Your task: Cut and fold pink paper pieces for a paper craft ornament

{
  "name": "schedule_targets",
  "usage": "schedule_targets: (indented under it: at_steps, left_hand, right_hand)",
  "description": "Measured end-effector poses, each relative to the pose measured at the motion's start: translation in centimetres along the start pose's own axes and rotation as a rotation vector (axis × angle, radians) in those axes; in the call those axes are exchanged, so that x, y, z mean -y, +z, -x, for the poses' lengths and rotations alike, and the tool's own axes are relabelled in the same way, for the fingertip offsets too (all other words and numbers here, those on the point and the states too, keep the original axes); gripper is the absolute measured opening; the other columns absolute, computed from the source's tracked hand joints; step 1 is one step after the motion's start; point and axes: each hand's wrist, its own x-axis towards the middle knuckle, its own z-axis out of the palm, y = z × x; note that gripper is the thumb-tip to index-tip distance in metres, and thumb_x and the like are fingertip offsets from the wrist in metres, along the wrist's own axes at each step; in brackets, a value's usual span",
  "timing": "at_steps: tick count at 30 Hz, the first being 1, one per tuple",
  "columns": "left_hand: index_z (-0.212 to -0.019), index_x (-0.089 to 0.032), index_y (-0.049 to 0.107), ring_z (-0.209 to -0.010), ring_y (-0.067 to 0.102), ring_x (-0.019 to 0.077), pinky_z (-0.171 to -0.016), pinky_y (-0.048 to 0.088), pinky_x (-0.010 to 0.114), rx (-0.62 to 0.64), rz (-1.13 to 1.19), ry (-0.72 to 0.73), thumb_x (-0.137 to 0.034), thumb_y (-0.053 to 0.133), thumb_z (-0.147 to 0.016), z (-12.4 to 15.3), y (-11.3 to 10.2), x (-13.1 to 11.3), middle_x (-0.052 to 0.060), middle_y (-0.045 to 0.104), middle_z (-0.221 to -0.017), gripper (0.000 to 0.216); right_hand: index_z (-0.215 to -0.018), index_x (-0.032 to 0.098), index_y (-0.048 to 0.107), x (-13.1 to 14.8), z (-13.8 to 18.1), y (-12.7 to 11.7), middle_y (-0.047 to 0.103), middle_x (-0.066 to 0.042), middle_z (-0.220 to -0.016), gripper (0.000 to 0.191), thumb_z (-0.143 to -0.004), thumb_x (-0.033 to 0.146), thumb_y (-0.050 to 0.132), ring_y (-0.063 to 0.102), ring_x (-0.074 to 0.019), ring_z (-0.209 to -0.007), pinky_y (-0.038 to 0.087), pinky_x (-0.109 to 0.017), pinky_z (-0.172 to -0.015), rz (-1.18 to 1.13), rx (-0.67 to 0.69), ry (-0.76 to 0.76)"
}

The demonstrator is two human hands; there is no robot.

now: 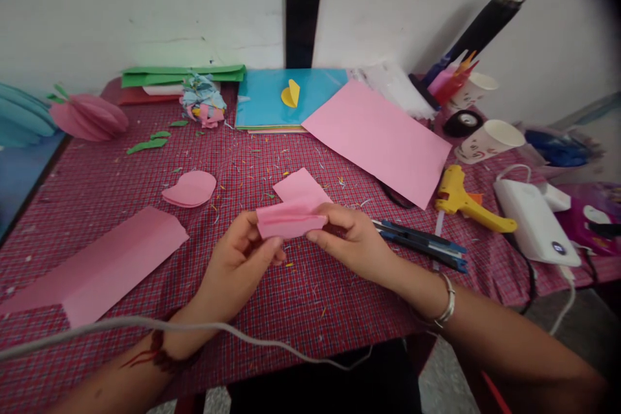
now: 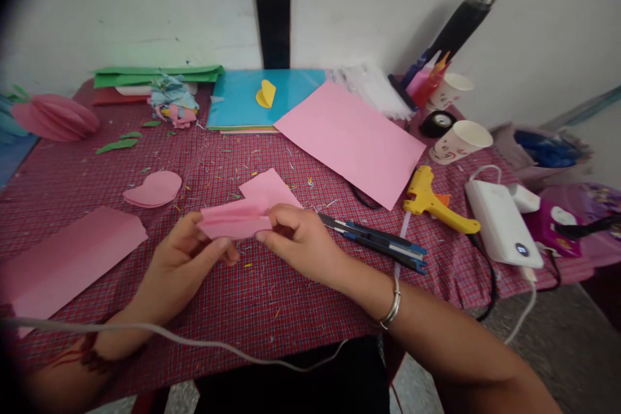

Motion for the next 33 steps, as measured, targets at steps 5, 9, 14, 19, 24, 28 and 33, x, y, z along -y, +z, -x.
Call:
schedule_targets:
  at_steps: [5,9,14,19,24,28,33]
  left_hand:
    - [-0.096,-0.023,0.068,-0.067,0.068,0.0171,-0.061,0.057,0.028,0.001,-0.047,-0.01,-0.015,0.068,-0.074,-0.2,0.3,-0.4,-0.001,0.069,-0.07,0.023]
    - [-0.076,-0.023,0.069,-0.069,0.069,0.0193,-0.068,0.059,0.033,0.014,-0.104,0.03,-0.017,0.064,-0.077,-0.3,0.5,-0.7,-0.003,0.061,-0.054,0.008]
    - [-0.099,-0.022,0.071,-0.078,0.07,0.0187,-0.072,0.058,0.032,0.043,-0.227,0.065,-0.02,0.061,-0.082,0.1,0.5,-0.1,0.003,0.076,-0.09,0.02]
    - [-0.12,-0.027,0.066,-0.099,0.067,0.0263,-0.09,0.052,0.039,0.308,-0.776,0.202,-0.028,0.075,-0.074,-0.5,-5.9,-1.3,0.006,0.071,-0.115,0.046]
    - [-0.131,-0.026,0.06,-0.128,0.048,0.0362,-0.112,0.025,0.057,0.08,-1.248,0.287,-0.015,0.068,-0.074,-3.6,-15.3,-1.6,0.007,0.058,-0.138,0.059]
    - [-0.092,-0.025,0.074,-0.12,0.055,0.0326,-0.107,0.035,0.051,-0.013,-1.228,0.384,-0.022,0.063,-0.077,-6.0,-16.6,-1.7,0.007,0.067,-0.119,0.018]
    - [-0.095,-0.025,0.068,-0.096,0.064,0.0236,-0.09,0.047,0.043,-0.302,-1.097,0.559,-0.029,0.059,-0.086,-4.2,-9.1,-5.4,0.001,0.068,-0.094,0.013]
  right_hand:
    - [-0.069,0.019,0.056,-0.4,0.0,0.4,0.055,0.002,-0.066,0.02,-0.085,0.03,0.062,0.048,-0.0122,-0.063,0.038,-0.029,-0.06,-0.023,-0.023,0.104]
    - [-0.086,0.022,0.055,-0.4,0.0,0.9,0.059,0.002,-0.074,0.014,-0.08,0.025,0.067,0.053,-0.0124,-0.066,0.042,-0.028,-0.062,-0.271,-0.071,0.135]
    - [-0.099,0.024,0.059,0.0,-0.1,0.9,0.064,0.002,-0.079,0.029,-0.074,0.026,0.074,0.056,-0.0118,-0.066,0.045,-0.026,-0.06,-0.459,0.04,0.188]
    - [-0.081,0.021,0.064,-0.7,-0.1,0.6,0.062,0.002,-0.067,0.014,-0.077,0.033,0.072,0.054,-0.0105,-0.058,0.045,-0.026,-0.054,-0.438,-0.014,0.306]
    - [-0.082,0.02,0.065,-1.5,-0.5,0.1,0.063,0.002,-0.063,0.018,-0.074,0.033,0.076,0.055,-0.0097,-0.053,0.047,-0.025,-0.05,-0.552,-0.099,0.409]
    - [-0.084,0.02,0.064,-1.5,-0.7,0.2,0.065,0.002,-0.063,0.021,-0.072,0.033,0.077,0.057,-0.0096,-0.05,0.049,-0.024,-0.048,-0.589,-0.111,0.453]
    - [-0.088,0.019,0.063,-1.3,-0.8,0.2,0.072,-0.004,-0.076,0.023,-0.075,0.034,0.075,0.065,-0.0126,-0.054,0.054,-0.025,-0.047,-0.632,-0.061,0.516]
